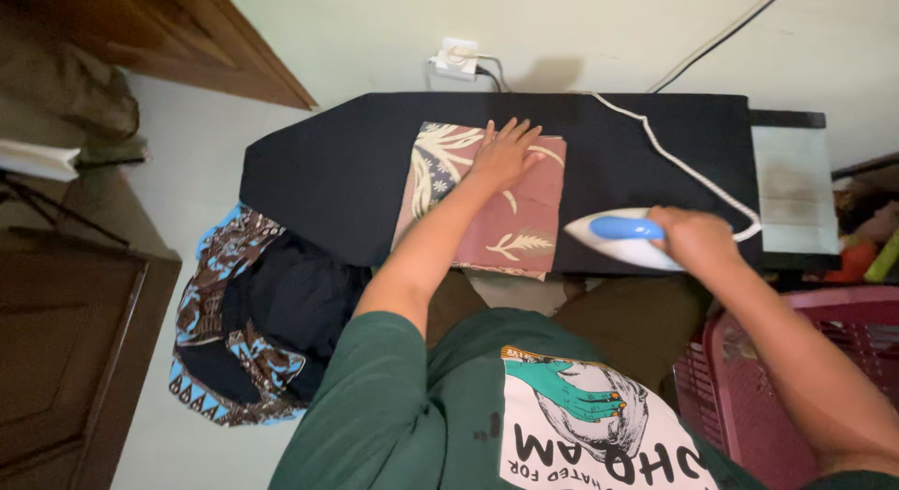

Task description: The person irons a patterned fabric on an ironing board, repeatedly smoothing and folding it. They then place the folded fabric into a pink laundry basket and pick up another patterned cloth from a pile on the board.

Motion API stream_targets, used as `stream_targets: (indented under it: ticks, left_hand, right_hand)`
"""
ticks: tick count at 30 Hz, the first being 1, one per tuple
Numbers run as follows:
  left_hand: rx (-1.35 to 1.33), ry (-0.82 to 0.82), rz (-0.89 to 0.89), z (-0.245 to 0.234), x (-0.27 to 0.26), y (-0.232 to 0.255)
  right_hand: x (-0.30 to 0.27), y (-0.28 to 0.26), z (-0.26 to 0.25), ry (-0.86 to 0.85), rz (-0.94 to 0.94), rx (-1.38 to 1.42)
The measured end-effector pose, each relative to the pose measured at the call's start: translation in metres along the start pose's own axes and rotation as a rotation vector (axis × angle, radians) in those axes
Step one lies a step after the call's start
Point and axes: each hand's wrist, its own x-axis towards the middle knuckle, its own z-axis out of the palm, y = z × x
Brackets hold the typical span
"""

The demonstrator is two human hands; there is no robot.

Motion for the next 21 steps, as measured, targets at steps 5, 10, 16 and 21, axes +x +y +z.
stream_targets:
  ticks: [5, 10, 16, 21]
  left_hand:
    - [-0.045, -0.471, -0.19, 0.006, 0.054, -0.008]
    - [-0.373, -0.692, -0.148, 0.011, 0.075, -0.033]
    - [-0.685, -0.581, 0.031, -0.026, 0.069, -0.056]
    - [-0.985, -0.17, -0.189, -0.108, 0.065, -0.072]
  right_hand:
    - [0.017, 0.032, -0.011, 0.135, 0.241, -0.085]
    - [0.037, -0.001, -0.021, 0.52, 0.126, -0.075]
    - [0.048, -0.136, 0.045, 0.381, 0.092, 0.713]
    - [0.092, -0.121, 0.034, 0.213, 0.363, 1.052]
